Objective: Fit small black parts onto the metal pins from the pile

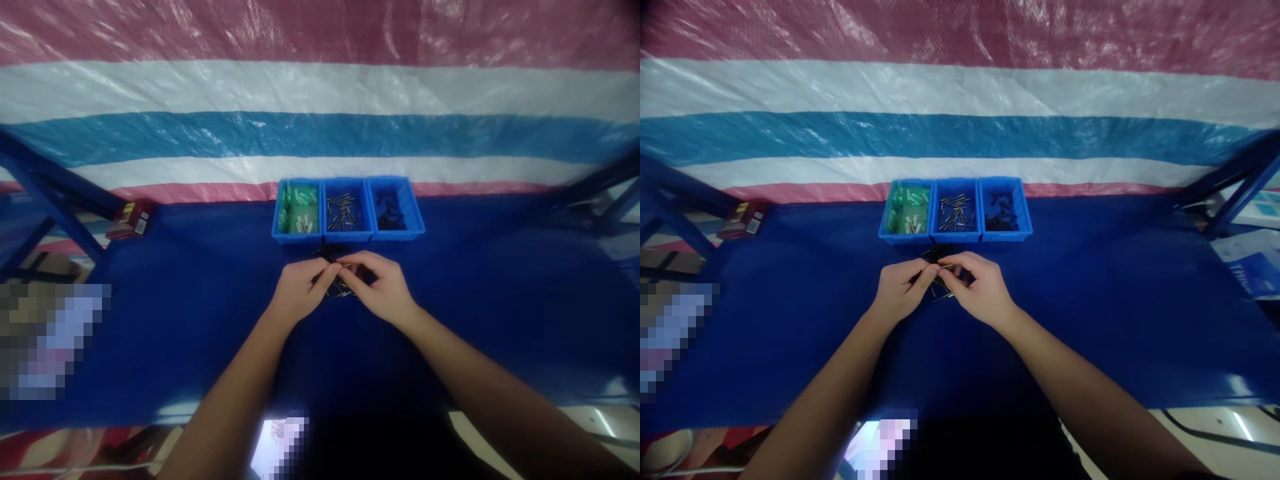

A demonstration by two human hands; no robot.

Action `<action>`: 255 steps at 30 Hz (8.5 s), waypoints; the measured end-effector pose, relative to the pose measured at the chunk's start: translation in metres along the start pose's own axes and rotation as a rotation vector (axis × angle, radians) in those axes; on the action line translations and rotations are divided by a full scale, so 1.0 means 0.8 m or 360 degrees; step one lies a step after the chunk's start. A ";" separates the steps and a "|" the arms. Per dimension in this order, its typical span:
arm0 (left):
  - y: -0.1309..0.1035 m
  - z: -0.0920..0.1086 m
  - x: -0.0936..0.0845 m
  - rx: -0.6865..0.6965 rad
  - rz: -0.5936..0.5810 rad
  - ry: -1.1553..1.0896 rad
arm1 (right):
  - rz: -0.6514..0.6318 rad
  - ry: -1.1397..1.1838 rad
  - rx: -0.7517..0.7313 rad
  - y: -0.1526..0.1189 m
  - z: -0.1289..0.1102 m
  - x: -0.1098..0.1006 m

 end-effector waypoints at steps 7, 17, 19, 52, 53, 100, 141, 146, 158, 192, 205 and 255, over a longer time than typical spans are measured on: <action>-0.002 -0.004 -0.001 -0.0084 0.0065 -0.0103 | -0.0052 -0.0138 -0.0052 -0.002 0.002 0.003; -0.004 -0.001 0.003 -0.0017 0.0110 0.0010 | -0.0058 0.0459 0.0327 -0.010 0.029 0.012; -0.004 0.001 0.001 0.0002 0.0111 0.0000 | -0.0043 0.0484 0.0341 -0.010 0.031 0.012; -0.004 -0.005 0.004 -0.0124 -0.0009 -0.0136 | 0.0032 -0.0010 0.0066 -0.002 0.004 -0.006; -0.004 -0.005 0.004 -0.0126 -0.0012 -0.0147 | 0.0014 -0.0009 0.0078 -0.002 0.004 -0.005; -0.004 -0.008 0.006 -0.0173 -0.0051 -0.0100 | -0.0077 0.0077 0.0184 -0.002 0.013 0.002; -0.004 -0.015 0.003 -0.0187 0.0004 -0.0076 | -0.0143 0.0360 0.0377 -0.006 0.026 0.012; -0.006 -0.016 0.005 -0.0221 0.0033 -0.0184 | -0.0098 0.0383 0.0418 -0.006 0.031 0.008; -0.005 -0.012 -0.007 -0.0221 0.0114 -0.0065 | 0.0201 0.0586 0.0500 -0.001 0.044 -0.011; -0.006 -0.016 0.000 -0.0261 0.0089 0.0006 | -0.0194 -0.0553 0.0445 0.007 0.061 -0.020; -0.005 -0.014 0.000 -0.0240 0.0066 0.0003 | -0.0075 -0.0317 0.0306 0.005 0.043 -0.011; -0.004 -0.013 0.010 -0.0227 -0.0071 -0.0116 | 0.0031 0.0309 0.0230 0.001 0.026 -0.005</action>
Point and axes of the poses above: each hand's wrist, its own y-axis towards the middle knuckle, its own x-axis out of the palm, z = x × y, the point moved 10 cm from there along y, towards the middle knuckle, and after that the axes turned 1 degree about -y, right-handed, at the moved point
